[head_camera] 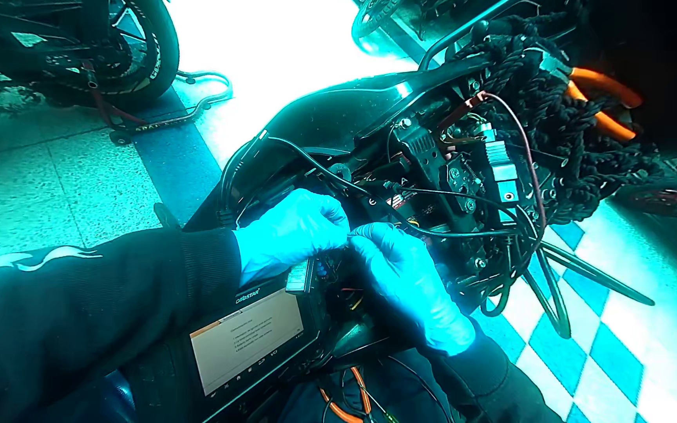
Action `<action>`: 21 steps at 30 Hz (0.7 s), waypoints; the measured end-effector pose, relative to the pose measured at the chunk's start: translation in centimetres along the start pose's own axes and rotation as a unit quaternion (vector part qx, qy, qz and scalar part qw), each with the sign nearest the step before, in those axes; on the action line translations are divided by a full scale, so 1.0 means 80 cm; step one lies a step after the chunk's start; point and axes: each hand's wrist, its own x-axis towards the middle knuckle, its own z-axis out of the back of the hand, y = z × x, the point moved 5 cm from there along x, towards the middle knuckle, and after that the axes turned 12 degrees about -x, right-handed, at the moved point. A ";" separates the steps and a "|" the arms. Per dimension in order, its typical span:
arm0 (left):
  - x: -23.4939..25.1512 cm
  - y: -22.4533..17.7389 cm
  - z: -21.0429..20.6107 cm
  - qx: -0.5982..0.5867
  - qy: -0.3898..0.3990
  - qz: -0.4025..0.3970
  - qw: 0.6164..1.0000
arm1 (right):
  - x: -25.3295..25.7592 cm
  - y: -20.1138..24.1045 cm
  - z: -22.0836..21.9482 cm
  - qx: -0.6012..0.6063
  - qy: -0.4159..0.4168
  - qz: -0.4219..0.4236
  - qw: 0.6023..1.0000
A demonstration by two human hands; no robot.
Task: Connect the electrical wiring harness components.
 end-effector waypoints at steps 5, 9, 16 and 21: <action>-0.001 0.000 -0.002 0.019 0.012 -0.020 1.000 | 0.000 -0.001 0.000 0.005 0.000 0.000 1.000; 0.000 0.000 -0.003 0.057 0.017 -0.031 0.998 | 0.001 -0.002 0.001 0.017 0.004 0.011 1.000; 0.005 0.000 0.000 0.067 0.035 -0.005 0.997 | 0.000 -0.003 0.002 0.034 0.014 0.012 0.999; 0.002 -0.003 -0.001 0.132 0.003 -0.006 0.991 | 0.002 -0.003 0.004 0.023 0.038 -0.036 0.998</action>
